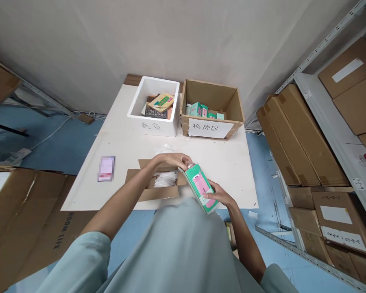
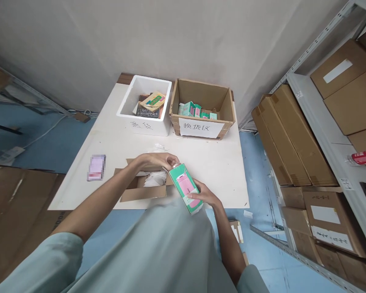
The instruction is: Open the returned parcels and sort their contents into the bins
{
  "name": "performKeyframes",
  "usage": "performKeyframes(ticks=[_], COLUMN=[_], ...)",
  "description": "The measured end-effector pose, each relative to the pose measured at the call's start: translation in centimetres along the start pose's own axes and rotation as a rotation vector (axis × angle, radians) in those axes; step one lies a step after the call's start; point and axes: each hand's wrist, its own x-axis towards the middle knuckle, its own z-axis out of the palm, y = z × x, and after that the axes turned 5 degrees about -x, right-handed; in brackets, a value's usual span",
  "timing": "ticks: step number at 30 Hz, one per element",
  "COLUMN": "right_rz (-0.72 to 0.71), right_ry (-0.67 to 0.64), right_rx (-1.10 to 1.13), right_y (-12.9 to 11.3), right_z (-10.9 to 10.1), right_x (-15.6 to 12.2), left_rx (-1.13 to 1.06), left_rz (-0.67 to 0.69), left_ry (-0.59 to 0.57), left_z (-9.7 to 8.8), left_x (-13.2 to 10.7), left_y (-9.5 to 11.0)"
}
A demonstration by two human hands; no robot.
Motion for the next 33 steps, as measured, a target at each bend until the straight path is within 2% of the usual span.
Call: performKeyframes(ticks=[2, 5, 8, 10, 14, 17, 19, 21, 25, 28, 33], right_rz=[-0.009, -0.024, -0.002, 0.061, 0.189, 0.229, 0.191, 0.100, -0.115, -0.187, -0.181], right_ry=[0.008, 0.065, 0.203, 0.383, 0.739, 0.845, 0.861, 0.852, 0.732, 0.691, 0.850], right_rx=[-0.017, -0.049, -0.102, -0.186, -0.492, -0.577, -0.587, -0.565, -0.393, -0.436, -0.674], right_y=[-0.2, 0.8, 4.0, 6.8, 11.4, 12.3, 11.6, 9.9, 4.9, 1.6, -0.5], right_z=[-0.5, -1.5, -2.7, -3.3, -3.2, -2.5, -2.0, -1.2, 1.5, 3.8, 5.8], right_x=[-0.7, -1.5, -1.2, -0.3, 2.0, 3.3, 3.9, 4.2, 4.2, 4.3, 4.4], left_rx=[-0.078, -0.239, -0.344, -0.352, -0.344, -0.307, -0.282, -0.277, -0.266, -0.259, -0.269], left_rz=[0.065, 0.192, 0.271, 0.289, 0.311, 0.318, 0.319, 0.309, 0.295, 0.298, 0.255], left_ry=[0.105, 0.359, 0.600, 0.707, 0.779, 0.758, 0.746, 0.734, 0.718, 0.717, 0.753], left_z=[-1.3, -3.4, -4.5, -4.7, -4.0, -3.0, -2.2, -1.4, 0.3, 1.8, 4.0], left_x=[-0.8, -2.0, -2.8, -3.2, -3.2, -3.1, -2.9, -2.7, -2.0, -1.5, -1.5], left_y=[0.4, 1.1, 2.1, 2.7, 3.3, 3.2, 3.2, 3.3, 3.9, 4.7, 5.8])
